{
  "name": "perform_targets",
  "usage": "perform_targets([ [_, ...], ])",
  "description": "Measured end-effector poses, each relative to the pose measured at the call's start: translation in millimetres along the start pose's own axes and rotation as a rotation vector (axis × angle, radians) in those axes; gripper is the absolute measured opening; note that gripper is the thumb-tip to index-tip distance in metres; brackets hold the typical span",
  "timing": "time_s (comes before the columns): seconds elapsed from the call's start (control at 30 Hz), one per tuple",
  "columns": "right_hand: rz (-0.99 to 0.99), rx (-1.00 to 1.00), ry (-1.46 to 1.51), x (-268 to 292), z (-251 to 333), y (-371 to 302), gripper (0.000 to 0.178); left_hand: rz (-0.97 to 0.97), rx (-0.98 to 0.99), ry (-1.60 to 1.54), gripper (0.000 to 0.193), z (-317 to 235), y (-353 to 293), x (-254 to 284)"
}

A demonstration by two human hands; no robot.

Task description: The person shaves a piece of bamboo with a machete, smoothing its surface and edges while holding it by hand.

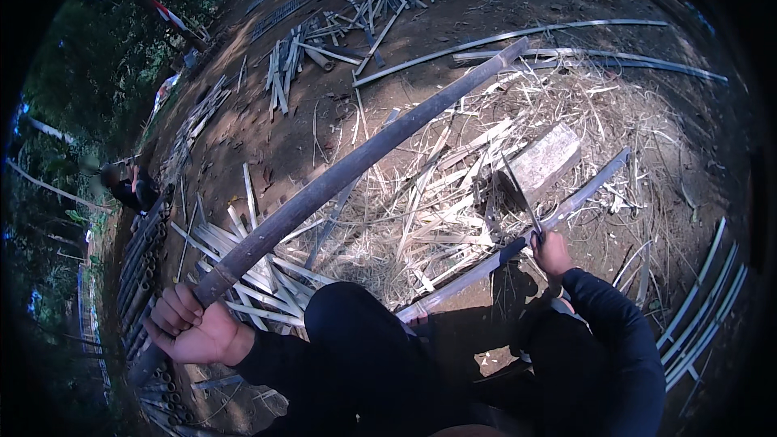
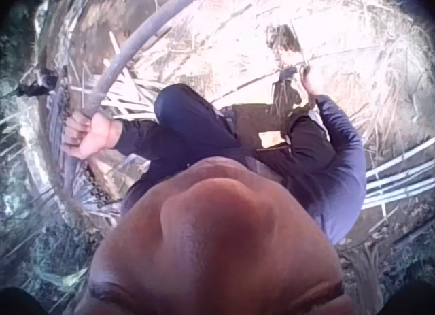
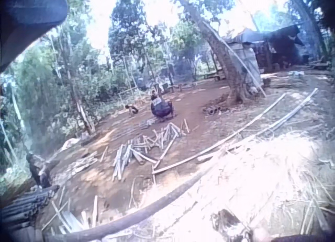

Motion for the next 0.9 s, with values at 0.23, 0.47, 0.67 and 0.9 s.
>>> perform_targets([
  [0.23, 0.227, 0.153, 0.019, -41.2, 29.0, -28.7, 0.059, -0.424, 0.244, -0.036, 0.050, 111.8, -5.3, 81.1],
  [0.47, -0.324, 0.615, 0.040, 94.5, 139.5, -42.8, 0.042, -0.399, 0.385, 0.055, 0.048, 169.5, 18.7, 73.6],
  [0.67, -0.426, 0.481, -0.193, 171.5, 132.5, 1.0, 0.055, -0.450, 0.551, -0.020, 0.047, 200.2, 31.0, 101.7],
  [0.9, -0.152, 0.433, 0.107, 113.2, 89.7, -12.7, 0.031, -0.422, 0.723, 0.029, 0.045, 252.0, 34.3, 95.2],
])
Point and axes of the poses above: each hand's wrist, its own y-axis towards the middle knuckle, its own x-axis out of the back of the hand, z = x × y, the point moved 9 cm from there along y, towards the middle knuckle, and after that the axes turned 9 degrees about -y, right-handed, at the moved point
